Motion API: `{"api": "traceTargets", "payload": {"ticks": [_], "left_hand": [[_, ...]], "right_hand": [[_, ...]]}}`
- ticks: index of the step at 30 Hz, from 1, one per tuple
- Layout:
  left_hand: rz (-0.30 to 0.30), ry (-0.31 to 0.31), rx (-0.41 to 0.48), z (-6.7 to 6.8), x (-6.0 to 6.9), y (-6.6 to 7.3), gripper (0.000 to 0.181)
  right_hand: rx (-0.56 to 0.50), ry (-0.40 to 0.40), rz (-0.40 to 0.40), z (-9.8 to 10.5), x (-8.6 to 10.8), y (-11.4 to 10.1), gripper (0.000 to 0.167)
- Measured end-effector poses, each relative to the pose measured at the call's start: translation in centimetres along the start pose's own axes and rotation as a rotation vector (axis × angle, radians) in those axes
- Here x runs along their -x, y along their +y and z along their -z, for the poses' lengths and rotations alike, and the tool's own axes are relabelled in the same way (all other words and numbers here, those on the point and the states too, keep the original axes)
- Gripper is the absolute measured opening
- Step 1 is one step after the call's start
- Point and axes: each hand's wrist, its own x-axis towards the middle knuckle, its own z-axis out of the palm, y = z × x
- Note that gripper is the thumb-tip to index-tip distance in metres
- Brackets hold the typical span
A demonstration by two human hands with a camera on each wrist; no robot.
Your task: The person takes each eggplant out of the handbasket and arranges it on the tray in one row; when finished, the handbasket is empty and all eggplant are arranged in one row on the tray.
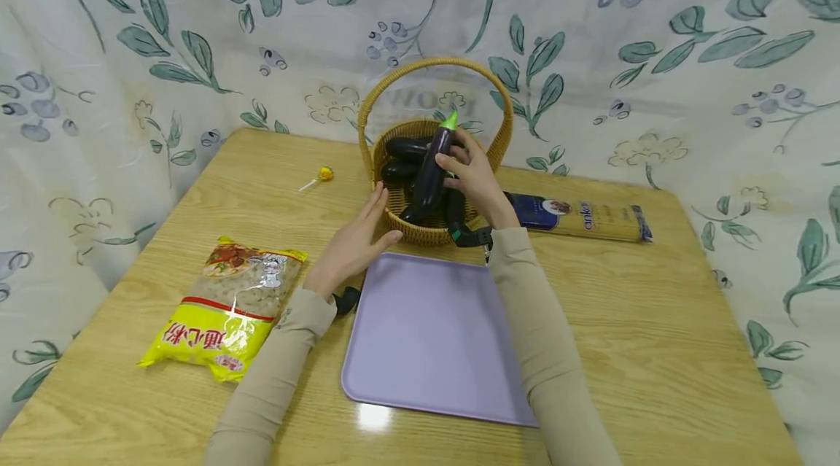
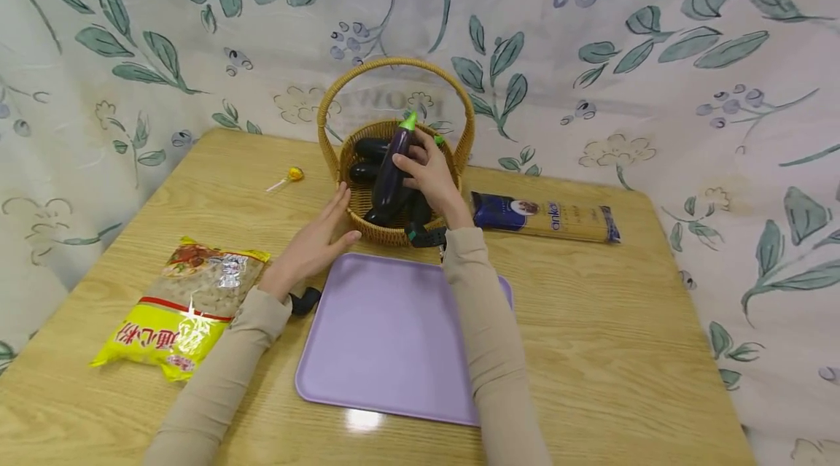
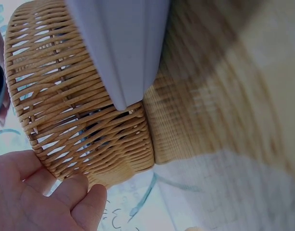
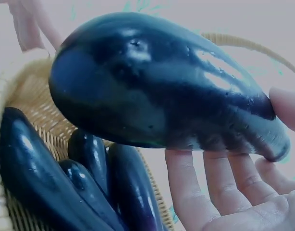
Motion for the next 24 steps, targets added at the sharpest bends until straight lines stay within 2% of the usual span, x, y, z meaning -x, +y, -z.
{"api": "traceTargets", "payload": {"ticks": [13, 24], "left_hand": [[-0.005, -0.006, -0.006, 0.0, 0.0, 0.2, 0.081], [0.003, -0.009, -0.011, 0.2, -0.1, 0.1, 0.083]], "right_hand": [[-0.065, -0.01, 0.007, 0.1, 2.2, 1.5, 0.066], [-0.106, -0.062, 0.008, -1.1, 5.1, 2.8, 0.071]]}}
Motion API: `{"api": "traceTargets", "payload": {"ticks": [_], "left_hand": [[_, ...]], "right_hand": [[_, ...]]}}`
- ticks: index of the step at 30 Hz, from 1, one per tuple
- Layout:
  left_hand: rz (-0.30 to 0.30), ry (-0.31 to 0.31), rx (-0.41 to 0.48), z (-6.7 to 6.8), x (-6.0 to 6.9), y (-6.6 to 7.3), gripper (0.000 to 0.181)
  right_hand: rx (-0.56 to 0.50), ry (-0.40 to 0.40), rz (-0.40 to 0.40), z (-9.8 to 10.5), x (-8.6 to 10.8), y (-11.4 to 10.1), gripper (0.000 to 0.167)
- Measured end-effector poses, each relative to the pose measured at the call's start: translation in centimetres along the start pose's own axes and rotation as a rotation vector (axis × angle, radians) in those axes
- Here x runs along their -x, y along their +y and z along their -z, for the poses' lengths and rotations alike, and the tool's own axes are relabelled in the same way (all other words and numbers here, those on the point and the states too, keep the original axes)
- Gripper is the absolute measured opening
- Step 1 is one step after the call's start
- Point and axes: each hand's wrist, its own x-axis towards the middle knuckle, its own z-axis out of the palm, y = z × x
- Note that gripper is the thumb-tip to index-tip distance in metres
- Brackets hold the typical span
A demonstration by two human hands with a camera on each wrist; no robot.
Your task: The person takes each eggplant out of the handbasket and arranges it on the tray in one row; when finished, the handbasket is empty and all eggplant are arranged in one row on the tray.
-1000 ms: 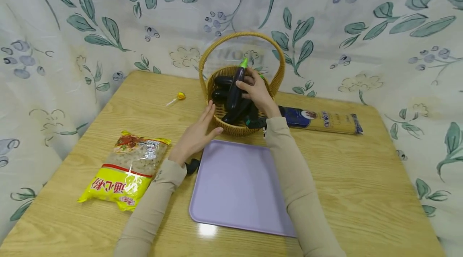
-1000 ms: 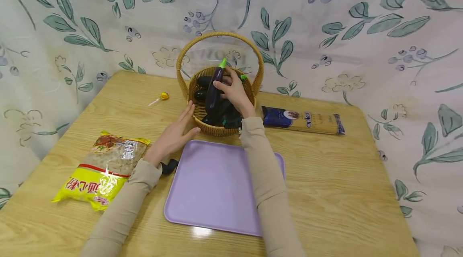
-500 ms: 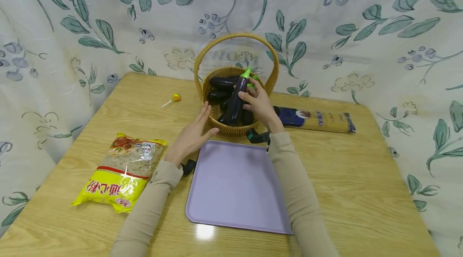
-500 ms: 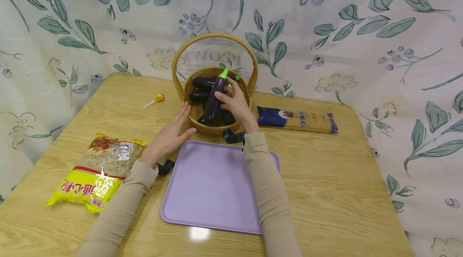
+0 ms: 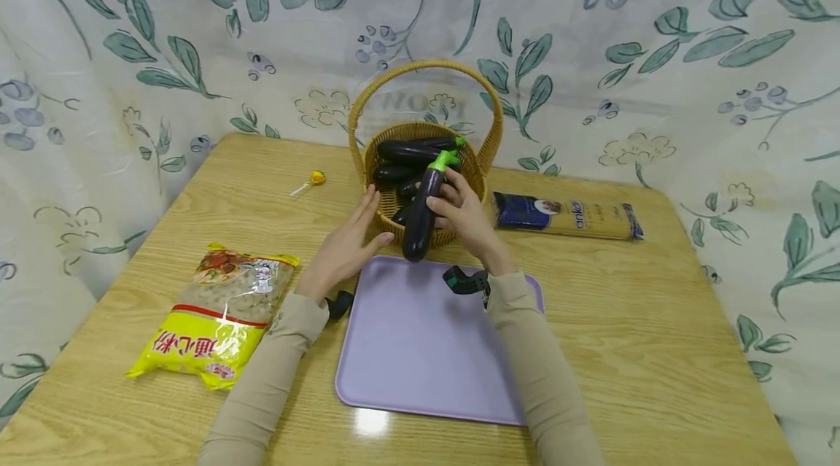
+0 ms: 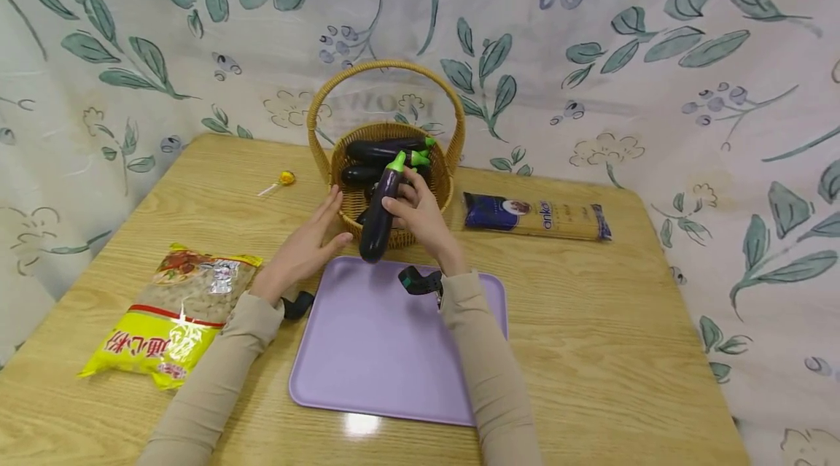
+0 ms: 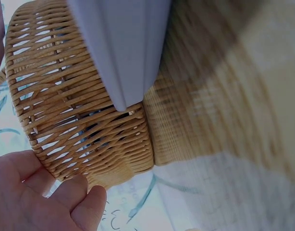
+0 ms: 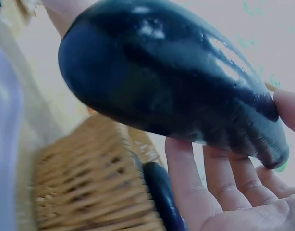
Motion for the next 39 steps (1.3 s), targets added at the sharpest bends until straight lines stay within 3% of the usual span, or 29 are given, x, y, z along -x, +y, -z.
{"api": "traceTargets", "payload": {"ticks": [6, 20, 31, 39], "left_hand": [[0.001, 0.015, -0.01, 0.1, 0.1, -0.2, 0.082], [-0.012, 0.025, -0.012, -0.1, 0.1, -0.2, 0.081], [-0.027, 0.029, -0.013, -0.1, 0.0, -0.2, 0.082], [-0.029, 0.028, -0.008, -0.1, 0.0, -0.3, 0.082]], "right_hand": [[0.006, -0.057, -0.01, -0.9, 1.2, 1.4, 0.071], [-0.109, -0.14, -0.097, -2.5, 3.6, 4.6, 0.067], [-0.019, -0.169, -0.225, -4.3, 4.4, 7.2, 0.067], [-0.032, -0.171, -0.241, -5.5, 5.0, 8.1, 0.063]]}}
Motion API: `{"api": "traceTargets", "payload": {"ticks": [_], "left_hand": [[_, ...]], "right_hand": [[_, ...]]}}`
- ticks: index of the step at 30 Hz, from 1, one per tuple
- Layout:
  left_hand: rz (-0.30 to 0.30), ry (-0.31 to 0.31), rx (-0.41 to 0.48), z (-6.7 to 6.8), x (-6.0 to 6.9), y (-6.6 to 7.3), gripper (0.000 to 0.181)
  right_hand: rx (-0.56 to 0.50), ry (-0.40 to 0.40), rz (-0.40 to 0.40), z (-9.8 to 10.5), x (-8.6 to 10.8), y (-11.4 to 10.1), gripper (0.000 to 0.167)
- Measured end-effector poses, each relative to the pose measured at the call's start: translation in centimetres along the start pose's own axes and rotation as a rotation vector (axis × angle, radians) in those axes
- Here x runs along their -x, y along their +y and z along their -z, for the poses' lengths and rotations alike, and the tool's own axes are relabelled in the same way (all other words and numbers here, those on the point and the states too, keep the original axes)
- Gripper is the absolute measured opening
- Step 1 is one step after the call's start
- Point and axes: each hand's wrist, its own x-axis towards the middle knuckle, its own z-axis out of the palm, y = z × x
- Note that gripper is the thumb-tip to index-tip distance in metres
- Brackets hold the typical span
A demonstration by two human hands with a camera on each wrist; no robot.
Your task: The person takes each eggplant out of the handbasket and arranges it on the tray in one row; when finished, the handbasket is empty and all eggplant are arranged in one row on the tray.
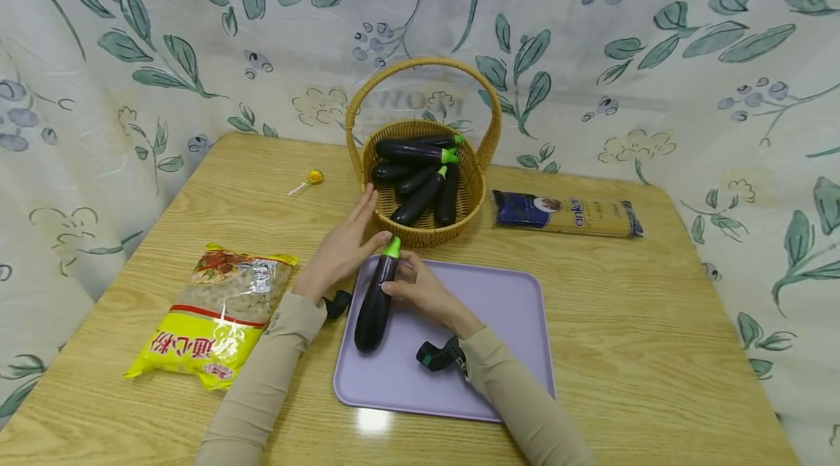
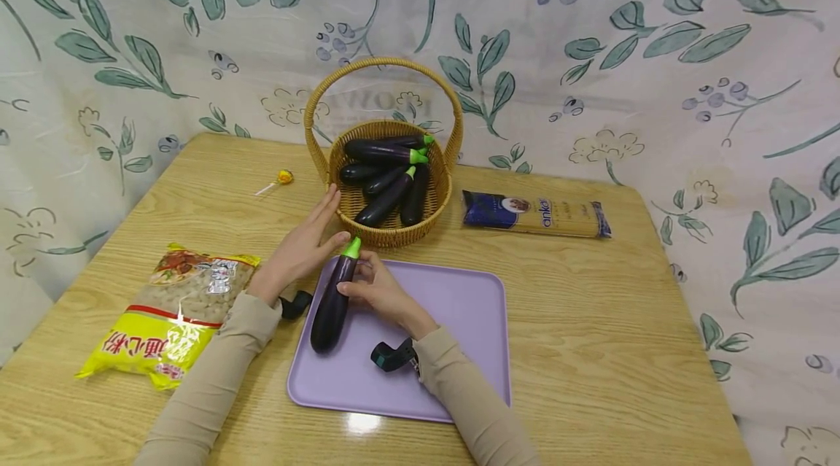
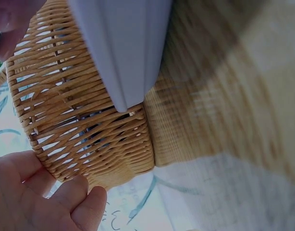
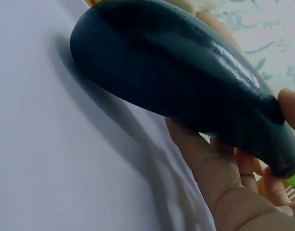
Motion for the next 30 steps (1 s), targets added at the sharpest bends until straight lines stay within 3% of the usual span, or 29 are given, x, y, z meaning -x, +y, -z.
{"api": "traceTargets", "payload": {"ticks": [6, 12, 20, 30], "left_hand": [[-0.004, 0.003, -0.006, 0.03, 0.05, 0.0, 0.081], [-0.001, -0.006, -0.01, 0.03, 0.13, 0.03, 0.081], [-0.003, -0.001, -0.008, 0.09, 0.09, 0.06, 0.08], [0.005, -0.016, -0.005, 0.11, 0.18, 0.03, 0.08]], "right_hand": [[0.01, -0.003, -0.006, -0.6, -0.15, 0.41, 0.065], [0.118, 0.039, -0.006, -0.86, -0.19, 0.34, 0.078], [0.214, 0.088, -0.015, -0.95, -0.41, 0.06, 0.084], [0.29, 0.059, -0.007, -0.44, -0.53, -0.21, 0.08]]}}
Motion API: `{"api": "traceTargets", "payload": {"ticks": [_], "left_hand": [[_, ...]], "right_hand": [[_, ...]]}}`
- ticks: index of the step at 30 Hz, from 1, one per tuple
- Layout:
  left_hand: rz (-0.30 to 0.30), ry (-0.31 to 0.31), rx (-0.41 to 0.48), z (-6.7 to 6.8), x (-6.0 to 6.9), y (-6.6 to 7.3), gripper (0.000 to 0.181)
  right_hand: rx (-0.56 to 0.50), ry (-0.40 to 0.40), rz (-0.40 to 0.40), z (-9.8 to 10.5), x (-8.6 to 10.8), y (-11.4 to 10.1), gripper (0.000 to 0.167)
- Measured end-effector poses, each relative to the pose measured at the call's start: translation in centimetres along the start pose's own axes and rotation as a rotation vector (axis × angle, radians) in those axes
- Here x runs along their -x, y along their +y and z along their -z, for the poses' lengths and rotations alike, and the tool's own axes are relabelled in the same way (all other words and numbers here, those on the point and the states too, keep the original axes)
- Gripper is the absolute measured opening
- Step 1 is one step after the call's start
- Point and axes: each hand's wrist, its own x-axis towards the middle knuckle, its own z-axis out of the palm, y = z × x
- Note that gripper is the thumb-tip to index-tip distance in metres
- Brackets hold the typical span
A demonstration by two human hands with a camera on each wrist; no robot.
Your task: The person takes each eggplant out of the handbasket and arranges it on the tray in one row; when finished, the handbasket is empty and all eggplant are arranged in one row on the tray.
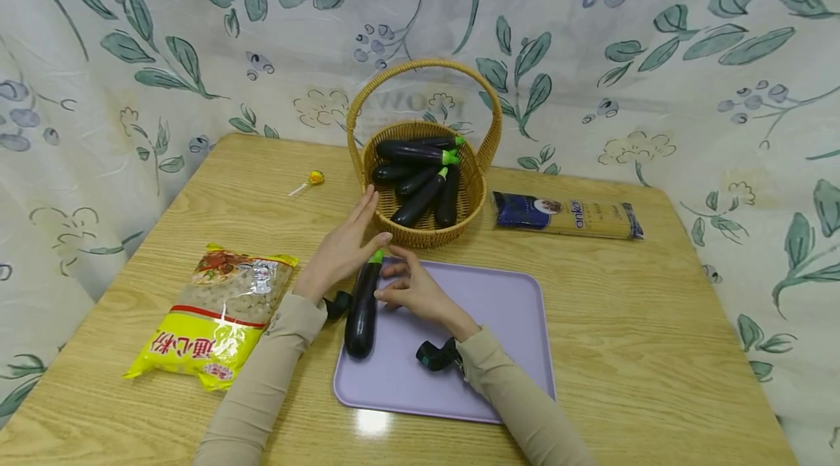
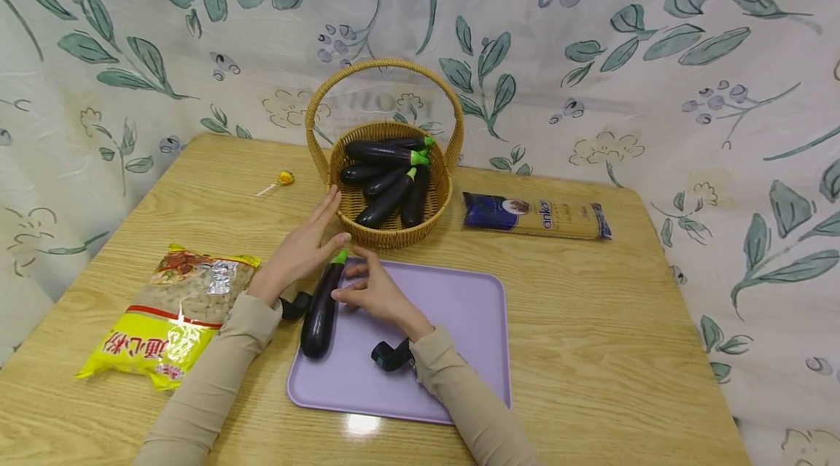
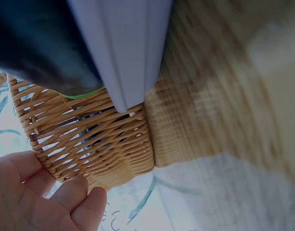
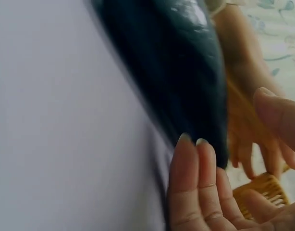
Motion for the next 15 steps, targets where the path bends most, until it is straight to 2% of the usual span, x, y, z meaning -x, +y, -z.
{"api": "traceTargets", "payload": {"ticks": [6, 11, 15], "left_hand": [[-0.008, 0.005, -0.001, 0.1, -0.1, 0.0, 0.082], [-0.007, 0.003, 0.002, 0.0, -0.2, 0.0, 0.083], [0.002, -0.003, 0.008, -0.1, -0.1, -0.1, 0.083]], "right_hand": [[0.012, -0.028, 0.069, 1.8, 0.3, -1.4, 0.064], [-0.057, -0.018, 0.12, 3.6, 0.4, -2.9, 0.058], [-0.131, 0.021, 0.166, 5.1, 0.1, -4.0, 0.054]]}}
